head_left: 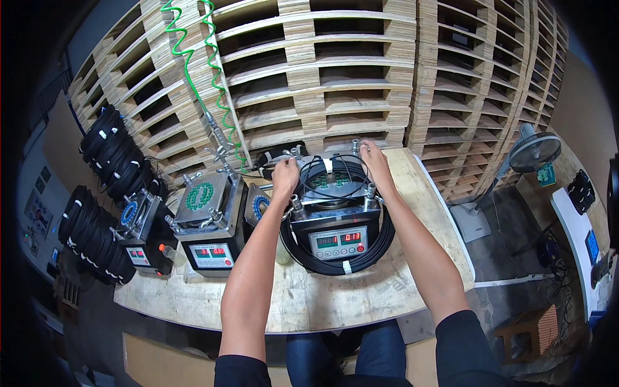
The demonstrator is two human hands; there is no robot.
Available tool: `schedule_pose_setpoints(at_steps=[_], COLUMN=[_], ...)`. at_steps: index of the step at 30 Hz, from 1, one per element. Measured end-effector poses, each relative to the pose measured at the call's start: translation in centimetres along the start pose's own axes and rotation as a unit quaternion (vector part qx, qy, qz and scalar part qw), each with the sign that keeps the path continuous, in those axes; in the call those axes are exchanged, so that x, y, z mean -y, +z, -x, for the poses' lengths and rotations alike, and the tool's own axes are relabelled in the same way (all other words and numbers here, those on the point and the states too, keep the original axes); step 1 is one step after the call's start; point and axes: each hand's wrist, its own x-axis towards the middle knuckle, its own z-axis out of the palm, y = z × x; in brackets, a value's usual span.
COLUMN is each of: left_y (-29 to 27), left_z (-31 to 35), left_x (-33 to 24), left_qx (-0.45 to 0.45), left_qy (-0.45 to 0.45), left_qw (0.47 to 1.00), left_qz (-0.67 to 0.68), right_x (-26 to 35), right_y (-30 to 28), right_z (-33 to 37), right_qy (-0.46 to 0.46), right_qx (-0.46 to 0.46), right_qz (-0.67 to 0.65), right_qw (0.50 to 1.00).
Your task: The recorder operates a factory machine to process or coil wire/cable.
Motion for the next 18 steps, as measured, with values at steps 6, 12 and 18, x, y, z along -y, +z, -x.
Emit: schedule_pose_setpoints(at_steps=[6,12,18], left_y=[-0.2,-0.2,0.4], left_z=[0.8,-0.4,-0.2], left_x=[-0.8,0.7,0.8], left_qx=[-0.003,-0.013,-0.044], left_qy=[-0.023,-0.010,0.028], left_qw=[1.000,1.000,0.999], left_qz=[0.016,-0.027,-0.006], right_x=[-0.1,0.4,-0.4], right_y=[-0.2,0.4,0.2], right_z=[0.1,0.4,-0.2], right_qy=[-0.035,-0.018,-0.047], right_qx=[-0.001,-0.009,-0.023], right_qz=[0.042,0.024,0.041], right_qw=[0.998,1.000,0.998])
